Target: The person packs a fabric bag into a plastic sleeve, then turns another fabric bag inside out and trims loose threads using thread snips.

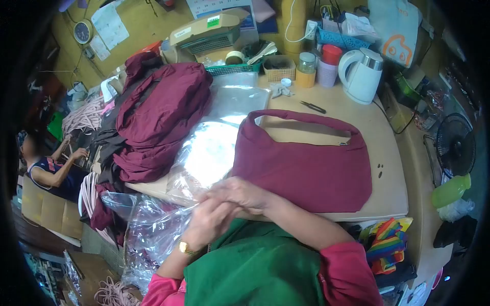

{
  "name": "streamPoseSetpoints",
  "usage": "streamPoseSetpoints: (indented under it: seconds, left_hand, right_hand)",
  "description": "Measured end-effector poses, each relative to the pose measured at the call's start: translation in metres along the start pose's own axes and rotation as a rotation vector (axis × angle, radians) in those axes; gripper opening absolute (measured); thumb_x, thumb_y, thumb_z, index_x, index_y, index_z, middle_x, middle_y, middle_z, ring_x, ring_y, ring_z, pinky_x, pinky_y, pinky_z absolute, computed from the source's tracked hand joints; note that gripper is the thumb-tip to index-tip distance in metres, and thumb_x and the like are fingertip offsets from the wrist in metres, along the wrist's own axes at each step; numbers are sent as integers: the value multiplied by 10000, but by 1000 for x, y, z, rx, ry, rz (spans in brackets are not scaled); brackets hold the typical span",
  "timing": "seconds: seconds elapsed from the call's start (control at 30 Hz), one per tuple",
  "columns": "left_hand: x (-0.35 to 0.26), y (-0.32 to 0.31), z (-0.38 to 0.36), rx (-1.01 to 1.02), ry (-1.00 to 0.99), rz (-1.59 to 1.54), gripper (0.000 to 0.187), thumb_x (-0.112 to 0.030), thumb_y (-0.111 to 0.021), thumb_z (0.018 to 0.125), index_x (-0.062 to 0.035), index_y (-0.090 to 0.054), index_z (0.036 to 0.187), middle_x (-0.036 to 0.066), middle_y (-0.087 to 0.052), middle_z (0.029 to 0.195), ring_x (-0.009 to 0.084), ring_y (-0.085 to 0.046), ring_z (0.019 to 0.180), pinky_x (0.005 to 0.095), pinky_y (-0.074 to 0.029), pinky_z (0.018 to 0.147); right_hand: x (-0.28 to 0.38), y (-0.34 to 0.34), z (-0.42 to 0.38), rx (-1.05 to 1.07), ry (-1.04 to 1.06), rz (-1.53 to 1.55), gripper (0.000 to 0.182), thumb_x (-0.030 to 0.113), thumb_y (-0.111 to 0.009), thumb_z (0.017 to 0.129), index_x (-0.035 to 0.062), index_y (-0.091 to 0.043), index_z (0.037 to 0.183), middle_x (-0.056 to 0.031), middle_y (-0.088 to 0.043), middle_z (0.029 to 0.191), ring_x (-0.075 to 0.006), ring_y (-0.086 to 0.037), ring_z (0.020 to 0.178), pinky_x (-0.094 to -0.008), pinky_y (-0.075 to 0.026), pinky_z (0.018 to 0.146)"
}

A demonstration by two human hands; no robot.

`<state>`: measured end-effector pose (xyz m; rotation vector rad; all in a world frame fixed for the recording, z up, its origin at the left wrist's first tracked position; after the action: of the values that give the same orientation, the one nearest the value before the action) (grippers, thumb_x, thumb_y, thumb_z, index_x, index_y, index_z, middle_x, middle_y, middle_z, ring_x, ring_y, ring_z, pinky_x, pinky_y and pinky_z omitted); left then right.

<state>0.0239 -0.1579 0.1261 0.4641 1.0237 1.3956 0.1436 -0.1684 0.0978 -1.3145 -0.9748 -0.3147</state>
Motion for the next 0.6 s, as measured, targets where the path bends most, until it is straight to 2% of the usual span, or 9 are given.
streamPoseSetpoints:
  seconds: [0.03,0.17,0.23,0.33,0.4,0.43,0.5,0.57,0.6]
  left_hand:
    - [-5,-16,6,12,-7,-88,254,-104,-721,821,-76,-675,1070,106,-651,948,293,-640,750,373,-531,613]
    - [-27,-24,40,239,-54,-354,336,-106,-715,826,-70,-646,1153,118,-641,996,318,-638,846,393,-531,692]
    - [-22,1,67,-92,-57,-164,375,-154,-710,845,-64,-627,1199,133,-632,1077,350,-617,934,424,-514,774]
    - [4,0,89,-124,58,97,412,-230,-688,861,-49,-609,1223,166,-608,1147,375,-604,991,458,-486,785]
    - [44,-21,73,623,568,34,485,-198,-688,851,-38,-556,1290,217,-562,1228,389,-585,1060,459,-483,796]
    - [69,-25,53,651,535,154,520,-233,-694,850,-23,-532,1297,254,-518,1287,402,-611,1020,470,-503,795]
    - [95,-27,14,683,513,272,558,-267,-701,850,-8,-508,1304,291,-475,1345,415,-637,980,480,-523,794]
    - [101,-13,0,337,517,283,645,-295,-716,838,-10,-458,1356,304,-420,1410,427,-578,1141,476,-516,873]
    - [108,-17,-5,351,459,286,742,-339,-731,834,-18,-400,1415,311,-358,1464,423,-457,1306,474,-480,974]
  right_hand:
    - [5,19,-15,-157,42,-182,340,261,-581,1000,-51,-622,1129,-102,-687,970,-108,-651,876,-226,-537,753]
    - [12,68,-70,-464,228,-104,230,213,-612,982,-11,-660,1003,-61,-677,893,-101,-641,796,-242,-532,720]
    - [20,82,-92,-571,377,-474,202,186,-607,987,-8,-657,1015,-68,-695,876,-99,-651,784,-233,-512,671]
    - [29,81,-108,-649,417,-477,144,125,-610,977,-7,-645,1020,-37,-661,793,-92,-629,703,-223,-489,638]
    - [34,89,-115,-779,470,-610,115,73,-587,973,-27,-627,1014,-20,-624,742,-78,-611,667,-207,-485,629]
    - [34,98,-118,-774,472,-614,115,73,-587,973,-27,-627,1014,-20,-624,742,-78,-611,667,-207,-485,629]
    - [30,123,-134,-862,453,-612,113,78,-589,969,-24,-626,1002,-24,-619,728,-76,-599,651,-208,-474,609]
    - [21,136,-143,-874,435,-566,122,94,-593,969,-20,-628,990,-26,-619,724,-73,-588,638,-204,-462,598]
    - [19,138,-144,-867,445,-561,125,101,-594,969,-18,-629,986,-26,-621,726,-72,-586,639,-203,-462,600]
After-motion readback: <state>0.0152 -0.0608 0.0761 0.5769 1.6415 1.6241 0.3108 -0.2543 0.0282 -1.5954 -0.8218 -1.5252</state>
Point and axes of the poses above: each hand's wrist, its own z-axis towards the middle knuckle, its own y-axis out of the back of the hand, x = y × z, the point moved 4 cm from there along z, towards the middle knuckle
